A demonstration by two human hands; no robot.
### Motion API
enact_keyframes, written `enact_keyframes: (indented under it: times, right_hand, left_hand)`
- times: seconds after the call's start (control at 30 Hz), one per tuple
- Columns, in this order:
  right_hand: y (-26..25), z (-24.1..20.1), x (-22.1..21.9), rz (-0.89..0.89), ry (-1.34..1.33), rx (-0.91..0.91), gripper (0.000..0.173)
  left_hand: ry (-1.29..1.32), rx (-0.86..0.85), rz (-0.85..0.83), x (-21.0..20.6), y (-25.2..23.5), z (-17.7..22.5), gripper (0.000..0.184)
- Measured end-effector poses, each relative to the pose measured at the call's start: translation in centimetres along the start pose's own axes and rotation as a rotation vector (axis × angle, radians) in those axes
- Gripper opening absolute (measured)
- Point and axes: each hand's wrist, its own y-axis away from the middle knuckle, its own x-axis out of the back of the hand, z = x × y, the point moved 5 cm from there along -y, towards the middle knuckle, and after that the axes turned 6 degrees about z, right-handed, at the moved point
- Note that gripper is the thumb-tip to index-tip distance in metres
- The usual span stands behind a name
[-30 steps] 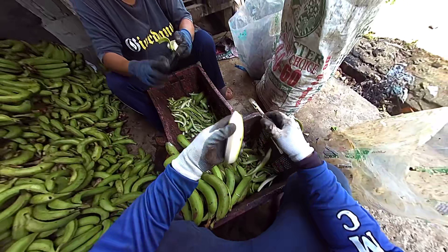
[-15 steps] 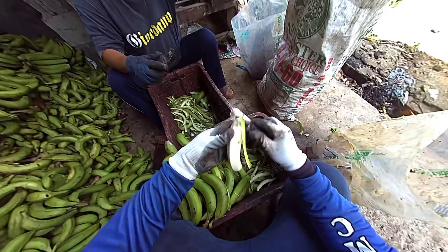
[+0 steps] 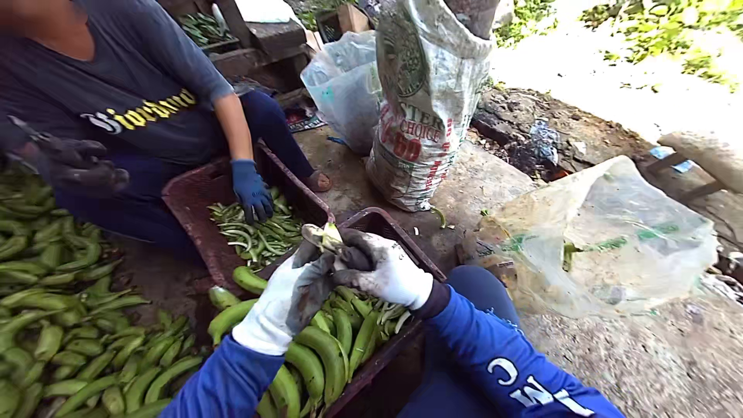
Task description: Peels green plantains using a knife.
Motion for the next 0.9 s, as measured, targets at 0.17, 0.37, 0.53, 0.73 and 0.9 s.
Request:
enact_keyframes:
  times: [0.17, 0.37, 0.53, 0.73, 0.9]
  right_hand:
    - [0.0, 0.2, 1.6, 0.089, 0.087, 0.071, 0.047]
    - [-1.2, 2.5, 4.1, 0.146, 0.304, -0.130, 0.047]
    - [-0.5, 1.2, 3.2, 0.131, -0.138, -0.157, 0.051]
    - [0.3, -1.7, 2.3, 0.173, -0.049, -0.030, 0.058]
    - [-2.2, -8.4, 15.1, 0.806, -0.010, 0.394, 0.061]
  left_hand:
    - [-0.015, -0.084, -0.084, 0.5, 0.1, 1.7, 0.043]
    - [-0.173, -0.036, -0.161, 0.6, 0.1, 1.2, 0.057]
    - [-0.085, -0.049, -0.069, 0.1, -0.1, 0.9, 0.059]
    - [-0.228, -0.092, 0.079, 0.1, -0.7, 0.2, 0.040]
    - [-0.575, -0.114, 0.217, 3.1, -0.7, 1.7, 0.041]
